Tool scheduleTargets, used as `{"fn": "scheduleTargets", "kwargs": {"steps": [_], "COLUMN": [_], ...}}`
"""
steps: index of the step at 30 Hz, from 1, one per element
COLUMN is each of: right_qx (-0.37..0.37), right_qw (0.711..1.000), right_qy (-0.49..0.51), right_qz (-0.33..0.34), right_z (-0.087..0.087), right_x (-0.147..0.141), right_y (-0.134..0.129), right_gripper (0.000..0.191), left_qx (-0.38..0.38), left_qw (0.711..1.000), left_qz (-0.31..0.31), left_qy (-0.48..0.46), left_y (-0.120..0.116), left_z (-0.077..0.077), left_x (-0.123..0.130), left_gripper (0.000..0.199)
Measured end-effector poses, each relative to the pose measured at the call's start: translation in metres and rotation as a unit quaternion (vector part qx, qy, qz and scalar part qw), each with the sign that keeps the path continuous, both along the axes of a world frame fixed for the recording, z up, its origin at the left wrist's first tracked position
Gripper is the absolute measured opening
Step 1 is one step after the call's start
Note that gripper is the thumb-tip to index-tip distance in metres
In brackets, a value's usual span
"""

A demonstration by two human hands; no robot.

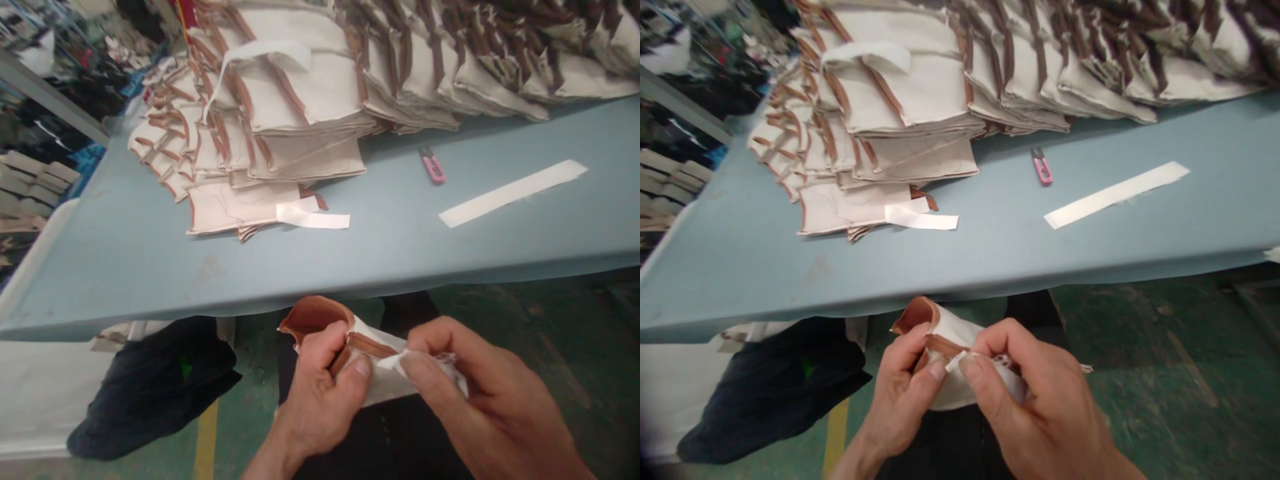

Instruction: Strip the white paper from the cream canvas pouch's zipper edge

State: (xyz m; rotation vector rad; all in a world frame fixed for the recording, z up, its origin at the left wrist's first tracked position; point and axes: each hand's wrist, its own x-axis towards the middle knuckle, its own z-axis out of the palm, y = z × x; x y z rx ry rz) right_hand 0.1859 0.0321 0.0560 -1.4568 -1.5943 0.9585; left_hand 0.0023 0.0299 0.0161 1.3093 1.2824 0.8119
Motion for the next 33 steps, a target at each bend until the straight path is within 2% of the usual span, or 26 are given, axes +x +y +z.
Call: {"fn": "scheduleTargets", "kwargs": {"steps": [3, 6, 10, 15, 20, 26, 33], "right_qx": [0.032, 0.039, 0.068, 0.012, -0.054, -0.046, -0.065], "right_qw": [0.999, 0.999, 0.997, 0.999, 0.996, 0.997, 0.993], "right_qy": [-0.031, -0.032, -0.027, 0.033, 0.068, 0.062, 0.093], "right_qz": [-0.009, -0.009, -0.018, -0.010, 0.002, -0.016, -0.036], "right_z": [-0.003, -0.010, -0.016, -0.021, -0.025, -0.032, -0.043], "right_x": [-0.009, -0.013, -0.013, -0.013, -0.015, -0.021, -0.022], "right_y": [0.000, -0.002, -0.004, -0.003, -0.001, -0.003, -0.001], "right_gripper": [0.024, 0.025, 0.020, 0.020, 0.024, 0.022, 0.026], "left_qx": [-0.018, -0.034, -0.034, -0.022, -0.025, -0.040, -0.092], "left_qw": [0.999, 0.999, 0.998, 0.994, 0.991, 0.985, 0.979], "left_qz": [-0.021, -0.012, -0.006, -0.032, -0.032, -0.035, -0.002], "left_qy": [-0.031, -0.041, -0.052, -0.100, -0.130, -0.166, -0.181], "left_y": [-0.006, -0.010, -0.008, 0.001, 0.002, 0.000, -0.002], "left_z": [-0.005, -0.011, -0.009, -0.002, -0.006, -0.012, -0.015], "left_x": [-0.002, -0.004, -0.004, 0.001, 0.000, -0.002, 0.000], "left_gripper": [0.026, 0.033, 0.025, 0.021, 0.024, 0.028, 0.029]}}
